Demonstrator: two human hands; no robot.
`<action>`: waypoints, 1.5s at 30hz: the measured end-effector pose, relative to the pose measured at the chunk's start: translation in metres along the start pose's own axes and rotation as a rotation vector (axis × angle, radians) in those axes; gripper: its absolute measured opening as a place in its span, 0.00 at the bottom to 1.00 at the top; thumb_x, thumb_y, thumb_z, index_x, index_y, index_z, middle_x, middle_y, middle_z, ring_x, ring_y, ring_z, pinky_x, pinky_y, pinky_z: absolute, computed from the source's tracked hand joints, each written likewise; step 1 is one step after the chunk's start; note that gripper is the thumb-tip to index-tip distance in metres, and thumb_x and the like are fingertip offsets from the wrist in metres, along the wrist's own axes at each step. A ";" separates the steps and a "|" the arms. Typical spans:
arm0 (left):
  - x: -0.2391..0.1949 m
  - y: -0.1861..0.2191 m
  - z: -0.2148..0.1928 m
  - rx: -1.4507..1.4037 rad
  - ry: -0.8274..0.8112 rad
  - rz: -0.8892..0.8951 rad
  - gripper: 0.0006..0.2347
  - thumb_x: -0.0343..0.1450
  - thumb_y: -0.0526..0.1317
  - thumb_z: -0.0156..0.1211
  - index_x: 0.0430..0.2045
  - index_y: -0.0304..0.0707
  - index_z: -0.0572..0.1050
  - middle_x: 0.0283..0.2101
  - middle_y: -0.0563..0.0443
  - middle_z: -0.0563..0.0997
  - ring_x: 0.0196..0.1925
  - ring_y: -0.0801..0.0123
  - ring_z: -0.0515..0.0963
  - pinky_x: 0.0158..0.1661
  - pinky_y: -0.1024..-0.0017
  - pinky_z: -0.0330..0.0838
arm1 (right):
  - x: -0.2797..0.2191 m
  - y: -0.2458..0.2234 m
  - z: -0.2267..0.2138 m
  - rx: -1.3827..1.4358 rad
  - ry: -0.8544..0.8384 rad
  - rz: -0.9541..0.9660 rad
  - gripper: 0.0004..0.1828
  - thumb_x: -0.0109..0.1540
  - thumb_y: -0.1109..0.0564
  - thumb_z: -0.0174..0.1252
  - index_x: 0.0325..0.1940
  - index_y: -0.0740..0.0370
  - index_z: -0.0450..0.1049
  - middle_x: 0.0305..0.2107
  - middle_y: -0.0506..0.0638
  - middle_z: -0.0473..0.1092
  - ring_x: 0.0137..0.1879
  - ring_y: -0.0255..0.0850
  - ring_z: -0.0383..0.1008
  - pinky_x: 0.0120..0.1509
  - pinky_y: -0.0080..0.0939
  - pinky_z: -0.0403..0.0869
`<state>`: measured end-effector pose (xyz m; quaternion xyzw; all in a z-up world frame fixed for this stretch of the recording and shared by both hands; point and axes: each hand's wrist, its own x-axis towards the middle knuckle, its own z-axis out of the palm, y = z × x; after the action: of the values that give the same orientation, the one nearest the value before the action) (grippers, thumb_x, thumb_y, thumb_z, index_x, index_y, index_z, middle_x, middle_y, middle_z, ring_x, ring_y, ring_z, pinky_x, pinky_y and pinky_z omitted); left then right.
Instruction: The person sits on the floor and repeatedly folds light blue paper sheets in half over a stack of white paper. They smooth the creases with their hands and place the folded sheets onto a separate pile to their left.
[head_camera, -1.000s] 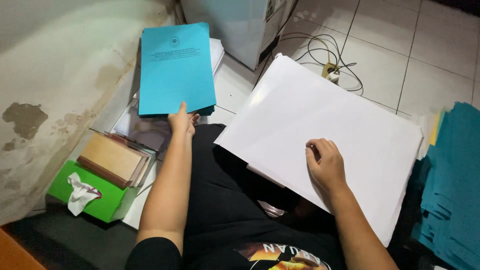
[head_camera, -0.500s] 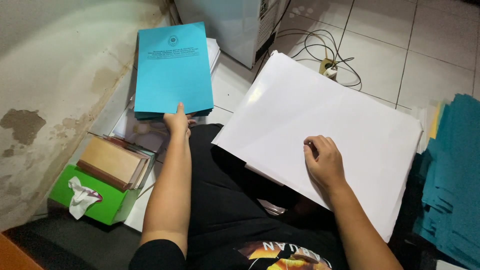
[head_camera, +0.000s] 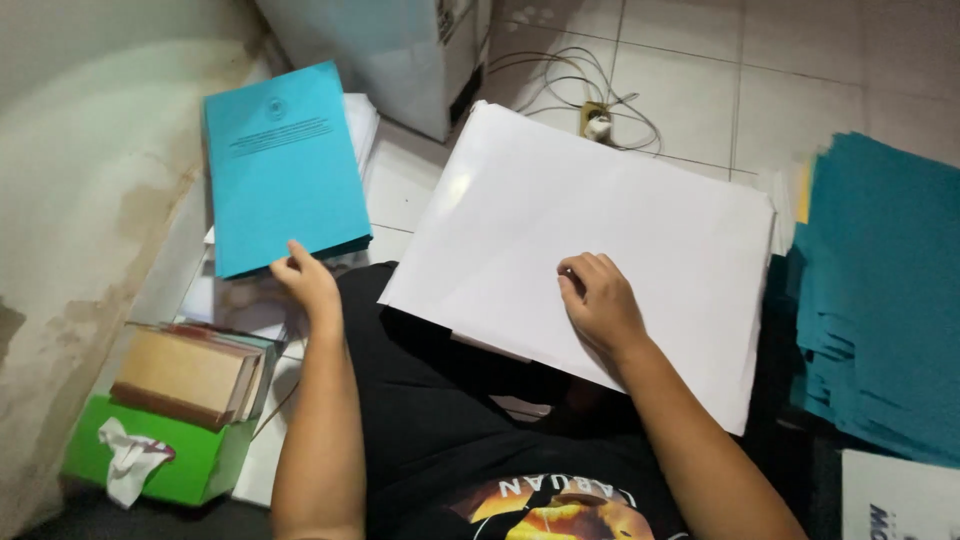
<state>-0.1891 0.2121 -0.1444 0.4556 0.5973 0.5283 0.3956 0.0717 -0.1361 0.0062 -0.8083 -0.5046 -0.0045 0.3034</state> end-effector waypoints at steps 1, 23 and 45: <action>-0.020 0.017 -0.007 0.075 0.001 0.203 0.11 0.78 0.43 0.56 0.36 0.34 0.66 0.27 0.47 0.72 0.26 0.66 0.75 0.33 0.66 0.71 | 0.001 -0.002 -0.001 0.051 -0.013 -0.001 0.04 0.64 0.56 0.57 0.43 0.53 0.74 0.27 0.49 0.70 0.39 0.47 0.73 0.48 0.44 0.74; -0.350 0.165 0.076 0.378 -1.229 1.368 0.10 0.67 0.36 0.63 0.41 0.44 0.78 0.44 0.50 0.77 0.53 0.57 0.76 0.48 0.65 0.70 | -0.154 0.274 -0.156 -0.265 0.478 0.777 0.06 0.65 0.70 0.56 0.45 0.67 0.75 0.38 0.59 0.72 0.49 0.54 0.78 0.50 0.51 0.79; -0.349 0.163 0.075 0.432 -1.242 1.341 0.08 0.67 0.35 0.61 0.39 0.44 0.77 0.44 0.50 0.77 0.52 0.58 0.76 0.48 0.65 0.70 | -0.121 0.255 -0.171 -0.276 0.075 0.833 0.27 0.63 0.50 0.65 0.61 0.69 0.71 0.52 0.64 0.66 0.58 0.64 0.72 0.51 0.62 0.79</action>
<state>-0.0018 -0.0992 0.0044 0.9686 -0.0229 0.1858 0.1636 0.2720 -0.3975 -0.0166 -0.9750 -0.1191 0.0215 0.1865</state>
